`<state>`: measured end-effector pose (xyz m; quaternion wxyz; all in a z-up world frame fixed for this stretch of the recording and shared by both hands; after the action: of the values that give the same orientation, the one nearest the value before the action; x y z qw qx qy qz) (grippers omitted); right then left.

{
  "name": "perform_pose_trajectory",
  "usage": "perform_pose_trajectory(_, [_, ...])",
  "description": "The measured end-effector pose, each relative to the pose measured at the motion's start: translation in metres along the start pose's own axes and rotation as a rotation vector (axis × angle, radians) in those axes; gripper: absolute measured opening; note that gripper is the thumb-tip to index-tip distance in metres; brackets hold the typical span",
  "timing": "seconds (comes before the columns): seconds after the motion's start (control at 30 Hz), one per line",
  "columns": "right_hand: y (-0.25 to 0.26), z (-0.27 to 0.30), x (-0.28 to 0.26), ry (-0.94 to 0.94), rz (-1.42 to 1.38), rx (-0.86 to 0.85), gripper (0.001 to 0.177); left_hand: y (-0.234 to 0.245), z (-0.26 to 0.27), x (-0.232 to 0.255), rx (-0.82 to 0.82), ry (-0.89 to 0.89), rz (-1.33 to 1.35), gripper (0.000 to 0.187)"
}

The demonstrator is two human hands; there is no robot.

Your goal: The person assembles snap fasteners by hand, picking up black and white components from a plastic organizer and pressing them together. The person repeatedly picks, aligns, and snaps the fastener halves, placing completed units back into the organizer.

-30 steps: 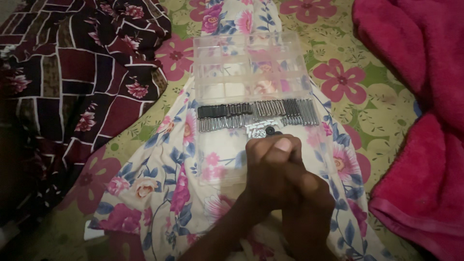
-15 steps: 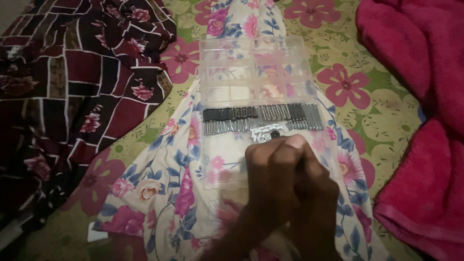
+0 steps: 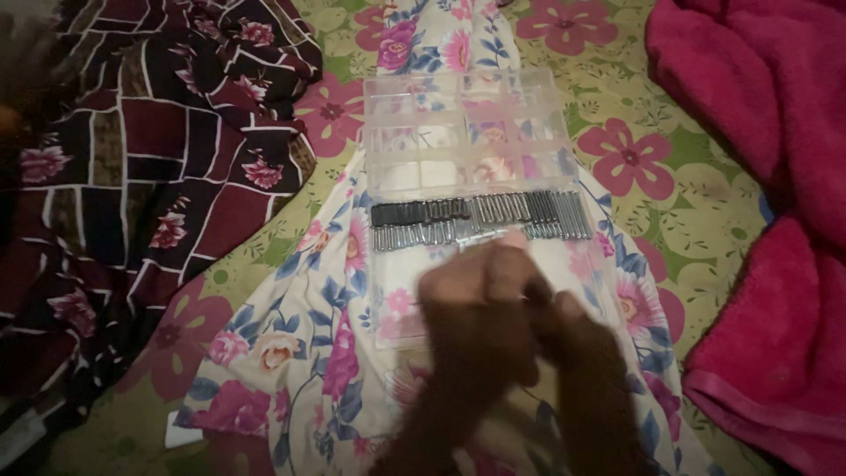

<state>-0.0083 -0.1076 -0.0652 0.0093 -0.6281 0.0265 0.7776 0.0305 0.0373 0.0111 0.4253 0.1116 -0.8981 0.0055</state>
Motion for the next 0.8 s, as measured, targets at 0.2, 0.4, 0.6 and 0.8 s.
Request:
perform_pose_trajectory(0.2, [0.12, -0.009, -0.046, 0.139, 0.658, 0.345, 0.045, 0.103, -0.001, -0.058, 0.197, 0.359, -0.111, 0.038])
perform_pose_trajectory(0.4, [0.21, -0.045, 0.046, -0.151, 0.899, 0.128, 0.037, 0.193, 0.097, -0.095, -0.113, 0.563, -0.602, 0.026])
perform_pose_trajectory(0.6, [0.211, -0.029, 0.115, -0.297, 0.923, 0.104, 0.037, 0.213, 0.169, -0.12, -0.518, 0.088, -0.862, 0.055])
perform_pose_trajectory(0.8, [0.177, -0.008, 0.111, -0.254, 0.851, 0.202, 0.037, 0.209, 0.187, -0.127, -0.516, 0.145, -0.964, 0.069])
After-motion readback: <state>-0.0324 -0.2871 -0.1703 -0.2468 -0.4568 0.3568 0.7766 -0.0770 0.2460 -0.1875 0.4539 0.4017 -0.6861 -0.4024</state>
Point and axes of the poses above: each hand's wrist, its own z-axis away from the middle knuckle, its own y-axis out of the back of the hand, x = y × z, the point moved 3 cm from there along -z, towards the middle knuckle, and after that the axes turned 3 degrees about -y, right-handed, at the moved point
